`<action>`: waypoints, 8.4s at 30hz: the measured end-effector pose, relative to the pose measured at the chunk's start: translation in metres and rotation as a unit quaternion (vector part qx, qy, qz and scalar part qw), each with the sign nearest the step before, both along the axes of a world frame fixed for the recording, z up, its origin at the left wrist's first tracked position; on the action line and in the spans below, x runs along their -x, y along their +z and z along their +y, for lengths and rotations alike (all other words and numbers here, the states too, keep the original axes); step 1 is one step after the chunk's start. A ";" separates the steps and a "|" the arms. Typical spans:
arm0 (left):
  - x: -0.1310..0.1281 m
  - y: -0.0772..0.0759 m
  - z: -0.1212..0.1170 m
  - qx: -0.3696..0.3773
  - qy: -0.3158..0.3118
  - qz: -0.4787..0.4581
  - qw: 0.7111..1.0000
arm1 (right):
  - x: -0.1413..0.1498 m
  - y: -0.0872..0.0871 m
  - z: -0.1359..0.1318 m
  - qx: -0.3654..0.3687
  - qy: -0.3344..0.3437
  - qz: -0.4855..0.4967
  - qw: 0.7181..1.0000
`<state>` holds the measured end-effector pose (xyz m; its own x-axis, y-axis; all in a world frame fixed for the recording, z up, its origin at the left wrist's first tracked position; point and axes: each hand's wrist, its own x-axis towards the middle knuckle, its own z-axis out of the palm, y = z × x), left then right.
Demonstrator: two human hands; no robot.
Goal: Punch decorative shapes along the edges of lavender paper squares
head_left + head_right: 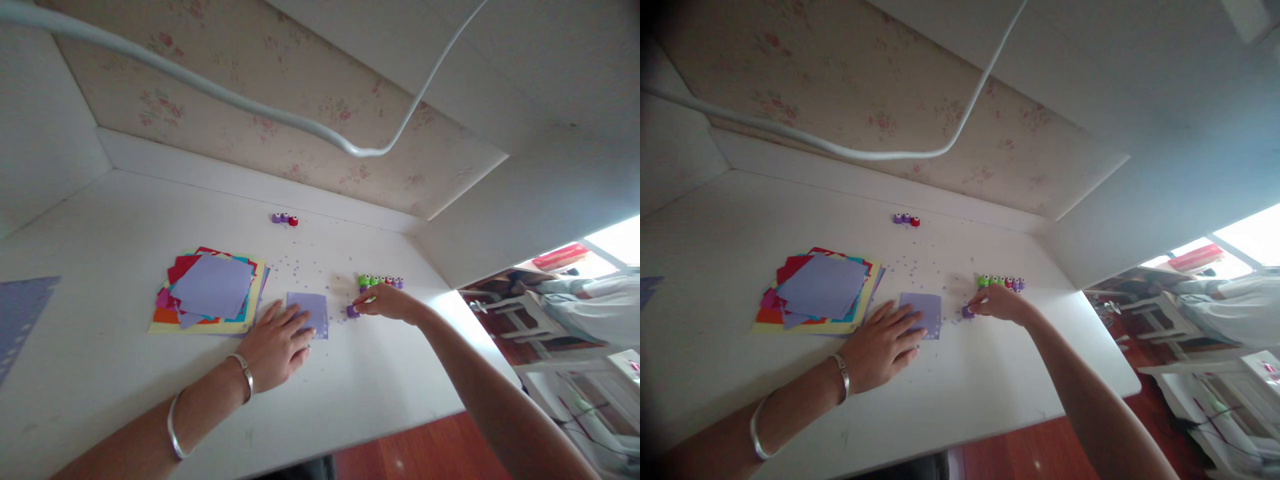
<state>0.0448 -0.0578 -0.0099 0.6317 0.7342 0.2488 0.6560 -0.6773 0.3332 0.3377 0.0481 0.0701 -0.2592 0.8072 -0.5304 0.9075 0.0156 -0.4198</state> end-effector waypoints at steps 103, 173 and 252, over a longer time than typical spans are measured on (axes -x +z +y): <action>-0.007 -0.010 -0.006 -0.119 0.020 0.019 0.993 | 0.057 -0.042 -0.056 -0.316 0.077 0.111 0.939; 0.008 0.007 0.035 0.205 0.239 -0.355 0.881 | 0.064 -0.073 -0.060 -0.297 -0.115 0.301 0.899; -0.009 0.009 -0.034 0.016 0.089 -0.011 0.996 | 0.079 -0.012 -0.022 -0.116 0.100 0.153 0.976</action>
<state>0.0541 -0.0915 -0.0005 0.4856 0.8419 0.2353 0.7572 -0.5396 0.3680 0.2591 0.0266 0.0577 -0.5419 0.8133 -0.2120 0.7087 0.3066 -0.6355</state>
